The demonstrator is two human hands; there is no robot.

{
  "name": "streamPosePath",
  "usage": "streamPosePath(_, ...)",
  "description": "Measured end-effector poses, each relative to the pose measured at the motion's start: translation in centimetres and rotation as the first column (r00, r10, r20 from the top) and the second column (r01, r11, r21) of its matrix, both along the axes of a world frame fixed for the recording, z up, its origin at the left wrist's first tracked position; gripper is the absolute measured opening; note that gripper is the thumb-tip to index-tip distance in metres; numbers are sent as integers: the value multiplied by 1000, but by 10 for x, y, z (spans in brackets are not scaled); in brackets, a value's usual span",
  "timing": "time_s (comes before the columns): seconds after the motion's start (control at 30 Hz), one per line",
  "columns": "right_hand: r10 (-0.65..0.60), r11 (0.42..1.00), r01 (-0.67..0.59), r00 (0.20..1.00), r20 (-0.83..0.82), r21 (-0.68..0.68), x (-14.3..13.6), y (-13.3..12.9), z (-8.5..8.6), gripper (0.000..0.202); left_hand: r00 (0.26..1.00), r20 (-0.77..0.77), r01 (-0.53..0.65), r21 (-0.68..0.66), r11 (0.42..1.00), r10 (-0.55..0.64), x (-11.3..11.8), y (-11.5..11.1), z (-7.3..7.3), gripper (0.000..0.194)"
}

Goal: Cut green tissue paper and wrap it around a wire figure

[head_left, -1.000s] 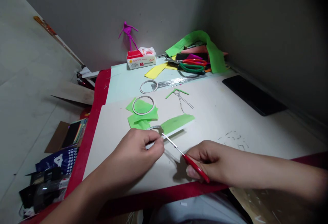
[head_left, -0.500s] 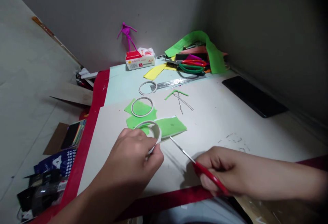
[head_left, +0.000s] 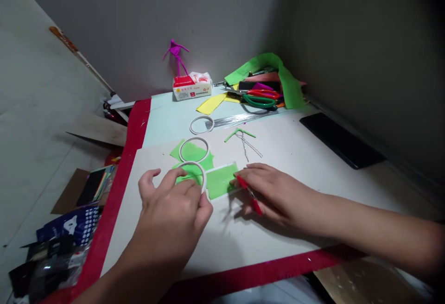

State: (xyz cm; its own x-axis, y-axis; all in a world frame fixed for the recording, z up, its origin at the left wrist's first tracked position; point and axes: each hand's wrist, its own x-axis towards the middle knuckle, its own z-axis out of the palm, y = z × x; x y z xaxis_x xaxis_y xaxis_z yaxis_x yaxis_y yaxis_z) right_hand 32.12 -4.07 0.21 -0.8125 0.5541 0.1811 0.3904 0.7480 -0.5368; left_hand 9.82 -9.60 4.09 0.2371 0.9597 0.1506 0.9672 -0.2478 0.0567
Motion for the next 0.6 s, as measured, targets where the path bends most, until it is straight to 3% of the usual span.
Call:
streamPosePath(0.17,6,999,-8,998,59,37,10,-6,2,16,994,-18,-105,17,994,105,-7,7,-10,24)
streamPosePath(0.4,-1,1000,0,999,38,20,8,-6,7,17,996,-26,-84,84,993,86,-3,2,-22,29)
streamPosePath(0.5,-160,979,159,987,1,125,16,0,14,18,999,-34,22,78,997,-20,4,-5,-23,32)
streamPosePath(0.6,-398,903,350,900,177,248,34,9,21,15,996,-41,76,88,993,-73,9,-12,-28,30)
